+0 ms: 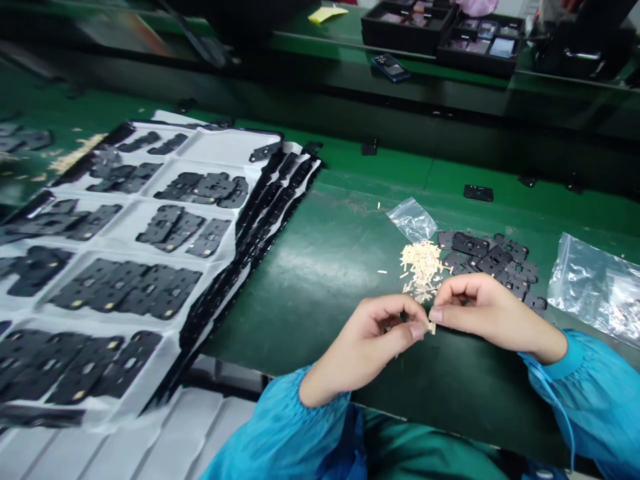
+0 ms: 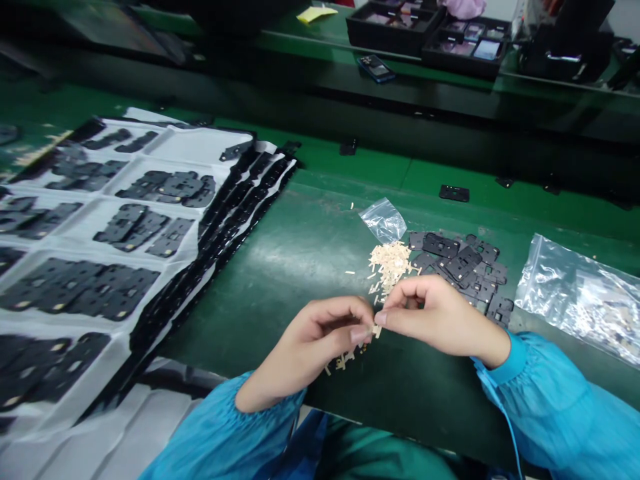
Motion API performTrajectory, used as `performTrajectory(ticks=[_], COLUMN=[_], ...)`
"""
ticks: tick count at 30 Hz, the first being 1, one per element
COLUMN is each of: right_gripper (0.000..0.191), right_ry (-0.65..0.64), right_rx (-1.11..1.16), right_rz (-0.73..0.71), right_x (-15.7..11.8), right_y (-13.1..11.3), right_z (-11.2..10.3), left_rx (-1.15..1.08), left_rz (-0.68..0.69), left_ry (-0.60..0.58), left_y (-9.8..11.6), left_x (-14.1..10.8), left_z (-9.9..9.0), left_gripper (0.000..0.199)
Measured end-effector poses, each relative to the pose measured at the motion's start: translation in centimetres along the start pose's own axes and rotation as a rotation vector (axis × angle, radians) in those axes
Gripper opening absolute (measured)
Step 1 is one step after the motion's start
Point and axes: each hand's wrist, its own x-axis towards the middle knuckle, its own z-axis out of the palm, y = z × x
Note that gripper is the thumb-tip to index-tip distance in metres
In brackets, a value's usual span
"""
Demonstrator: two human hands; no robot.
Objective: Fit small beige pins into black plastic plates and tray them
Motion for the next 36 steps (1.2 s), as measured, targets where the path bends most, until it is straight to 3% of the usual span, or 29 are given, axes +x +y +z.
performTrajectory(ticks=[8, 10, 12, 14, 16, 20, 26, 32, 36], right_gripper=[0.023, 0.015, 0.008, 0.011, 0.020, 0.035, 0.032, 0.027, 0.031], right_ry=[0.161, 0.268, 0.360, 0.354, 0.287, 0.197, 0.180, 0.188, 0.260], right_rx=[-0.163, -0.366, -0.672, -0.974, -1.171, -1.296, -1.325, -1.229, -1.308], right_rz=[-0.088, -0.261, -0.526, -0.727, -0.802, -0.813, -0.812, -0.706, -0.714], right_x=[-0.4, -0.6, -0.9, -1.2, -1.3, -1.5, -1.9, -1.9, -1.8], right_y=[0.7, 0.7, 0.7, 0.6, 0.4, 0.3, -0.2, -0.3, 0.2], right_z=[0.7, 0.8, 0.7, 0.5, 0.4, 0.5, 0.5, 0.3, 0.6], left_rx=[0.072, 0.110, 0.115, 0.120, 0.156, 0.291, 0.362, 0.428, 0.579], left_rz=[-0.007, -0.005, 0.001, 0.009, 0.004, 0.013, 0.075, 0.168, 0.284], left_ry=[0.102, 0.146, 0.175, 0.171, 0.152, 0.080, 0.032, 0.058, 0.172], left_y=[0.0, 0.0, 0.1, 0.2, 0.5, 1.3, 1.9, 1.8, 1.2], left_x=[0.3, 0.4, 0.4, 0.4, 0.2, -0.3, -0.5, -0.6, -0.8], left_z=[0.4, 0.4, 0.3, 0.2, 0.1, 0.2, 0.4, 0.6, 1.5], left_gripper=[0.015, 0.018, 0.017, 0.017, 0.019, 0.022, 0.024, 0.023, 0.023])
